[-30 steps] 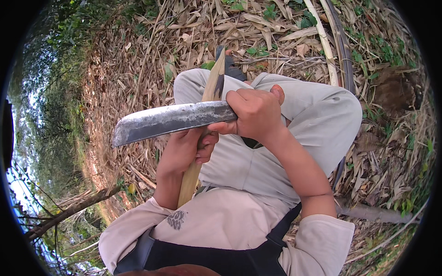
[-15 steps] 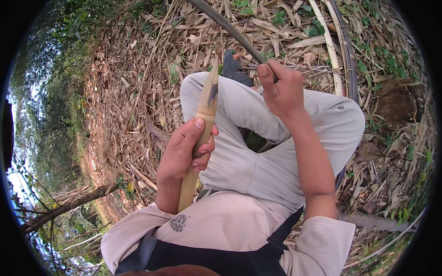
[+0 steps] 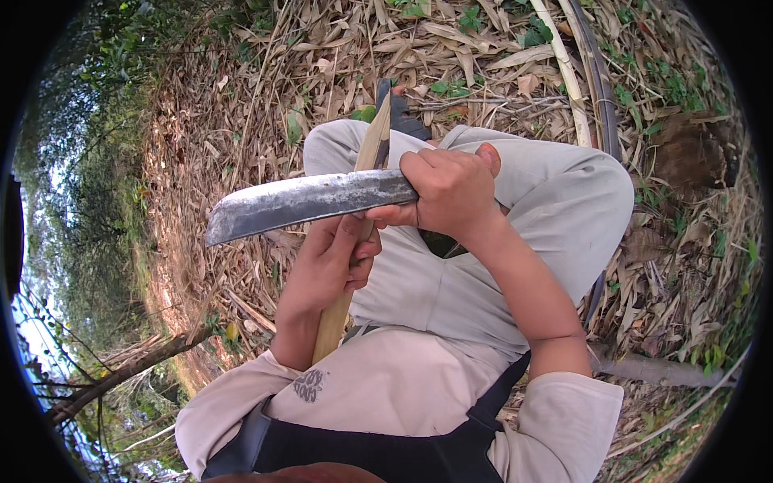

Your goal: The person sits cross-legged on the ground and uses a curved blade to sharpen a long bamboo stick. They hold the stick with their left hand and repeatedly scrape the blade along its length to create a pointed tip.

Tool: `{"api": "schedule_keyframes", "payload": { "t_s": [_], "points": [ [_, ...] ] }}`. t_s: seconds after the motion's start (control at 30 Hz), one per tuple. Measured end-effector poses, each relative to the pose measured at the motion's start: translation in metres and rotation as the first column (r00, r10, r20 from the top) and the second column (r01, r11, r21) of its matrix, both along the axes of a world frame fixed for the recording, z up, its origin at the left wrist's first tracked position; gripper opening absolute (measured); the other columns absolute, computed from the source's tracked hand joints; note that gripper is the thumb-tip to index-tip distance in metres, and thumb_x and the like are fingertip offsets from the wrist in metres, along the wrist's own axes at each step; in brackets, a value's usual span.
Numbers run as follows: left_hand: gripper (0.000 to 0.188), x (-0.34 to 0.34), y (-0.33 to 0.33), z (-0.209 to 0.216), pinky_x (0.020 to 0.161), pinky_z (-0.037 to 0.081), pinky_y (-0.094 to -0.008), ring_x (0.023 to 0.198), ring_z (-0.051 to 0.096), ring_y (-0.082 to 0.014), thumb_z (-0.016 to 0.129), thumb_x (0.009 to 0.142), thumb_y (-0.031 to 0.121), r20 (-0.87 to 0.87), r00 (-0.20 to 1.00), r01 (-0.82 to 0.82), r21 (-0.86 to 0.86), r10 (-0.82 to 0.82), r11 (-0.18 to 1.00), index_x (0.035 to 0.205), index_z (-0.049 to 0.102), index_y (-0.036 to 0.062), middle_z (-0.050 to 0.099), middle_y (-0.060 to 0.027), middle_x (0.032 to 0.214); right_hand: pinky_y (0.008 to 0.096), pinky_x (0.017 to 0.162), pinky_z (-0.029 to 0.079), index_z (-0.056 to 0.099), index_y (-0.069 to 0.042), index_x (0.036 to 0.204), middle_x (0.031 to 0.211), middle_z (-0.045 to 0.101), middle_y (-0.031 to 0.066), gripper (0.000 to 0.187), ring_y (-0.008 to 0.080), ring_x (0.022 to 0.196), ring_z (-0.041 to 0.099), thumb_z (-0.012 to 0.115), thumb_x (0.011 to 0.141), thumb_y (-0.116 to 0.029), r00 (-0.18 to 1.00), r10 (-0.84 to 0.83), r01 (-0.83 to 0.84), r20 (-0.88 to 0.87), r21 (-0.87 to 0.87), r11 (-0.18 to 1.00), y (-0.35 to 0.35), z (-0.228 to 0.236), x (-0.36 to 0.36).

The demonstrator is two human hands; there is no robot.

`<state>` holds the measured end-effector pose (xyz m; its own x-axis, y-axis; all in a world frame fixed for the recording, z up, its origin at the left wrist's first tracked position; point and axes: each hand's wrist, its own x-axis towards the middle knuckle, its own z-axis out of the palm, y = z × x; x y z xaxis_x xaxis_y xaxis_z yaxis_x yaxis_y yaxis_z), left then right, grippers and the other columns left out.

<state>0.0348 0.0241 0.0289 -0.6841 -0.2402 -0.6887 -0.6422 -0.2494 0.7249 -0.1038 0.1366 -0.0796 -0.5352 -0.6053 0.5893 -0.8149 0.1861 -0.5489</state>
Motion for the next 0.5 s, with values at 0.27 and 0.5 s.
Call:
{"api": "schedule_keyframes", "payload": {
  "t_s": [0.27, 0.5],
  "points": [
    [0.037, 0.002, -0.005, 0.015, 0.038, 0.025, -0.0202, 0.043, 0.028, -0.0020, 0.038, 0.109, 0.038, -0.001, 0.999, -0.045, -0.063, 0.045, 0.997, 0.105, 0.052, 0.0037, 0.037, 0.0037, 0.066, 0.0440, 0.050, 0.043, 0.047, -0.003, 0.062, 0.052, 0.051, 0.0117, 0.073, 0.0313, 0.049, 0.058, 0.051, 0.089, -0.071, 0.946, -0.221, 0.211, 0.237, 0.067, 0.975, 0.001, -0.039, -0.038],
    [0.037, 0.006, -0.015, 0.015, 0.039, 0.028, -0.0195, 0.043, 0.032, -0.0028, 0.037, 0.109, 0.037, -0.047, 0.997, -0.070, -0.061, 0.068, 0.996, 0.109, 0.054, 0.0033, 0.040, 0.0030, 0.068, 0.0376, 0.051, 0.037, 0.053, 0.003, 0.070, 0.052, 0.044, 0.0112, 0.063, 0.0283, 0.048, 0.043, 0.049, 0.101, -0.053, 0.806, -0.028, 0.181, 0.591, -0.202, 0.963, -0.004, -0.023, -0.055]
  ]
}}
